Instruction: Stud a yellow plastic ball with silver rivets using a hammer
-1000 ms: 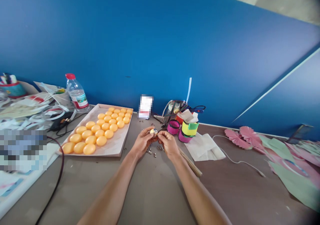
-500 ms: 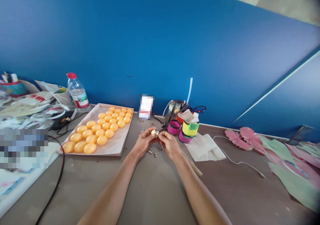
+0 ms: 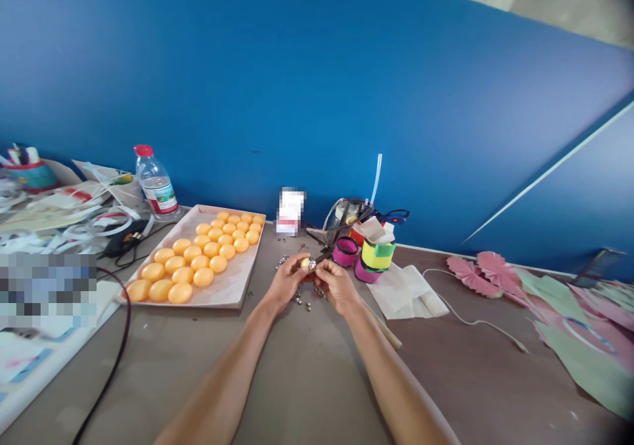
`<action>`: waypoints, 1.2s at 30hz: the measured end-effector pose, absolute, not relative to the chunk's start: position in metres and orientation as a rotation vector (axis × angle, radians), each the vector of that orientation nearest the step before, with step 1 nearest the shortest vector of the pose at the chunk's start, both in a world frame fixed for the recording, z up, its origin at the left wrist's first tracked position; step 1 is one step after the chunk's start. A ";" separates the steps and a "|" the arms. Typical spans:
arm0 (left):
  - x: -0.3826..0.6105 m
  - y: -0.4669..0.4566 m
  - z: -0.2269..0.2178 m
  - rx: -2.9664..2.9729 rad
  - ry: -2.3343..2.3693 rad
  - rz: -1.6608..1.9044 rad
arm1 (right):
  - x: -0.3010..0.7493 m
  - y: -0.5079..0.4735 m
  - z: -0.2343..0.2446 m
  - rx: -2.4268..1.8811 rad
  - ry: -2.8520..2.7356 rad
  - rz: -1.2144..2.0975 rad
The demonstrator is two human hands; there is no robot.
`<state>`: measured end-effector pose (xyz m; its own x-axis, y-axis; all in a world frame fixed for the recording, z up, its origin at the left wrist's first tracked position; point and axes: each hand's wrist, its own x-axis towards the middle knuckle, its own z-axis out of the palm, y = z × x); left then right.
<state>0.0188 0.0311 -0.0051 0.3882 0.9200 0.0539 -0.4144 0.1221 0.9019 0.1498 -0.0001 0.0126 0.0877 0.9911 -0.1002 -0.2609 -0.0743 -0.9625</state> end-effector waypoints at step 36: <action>0.013 0.032 0.010 0.603 0.453 1.114 | 0.190 0.001 -0.007 -2.320 -1.725 -0.019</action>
<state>0.0130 0.0320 0.0098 0.3797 0.9242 -0.0404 -0.6896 0.3119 0.6536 0.1904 0.0015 -0.0068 0.2993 0.9409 0.1585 0.9442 -0.2682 -0.1910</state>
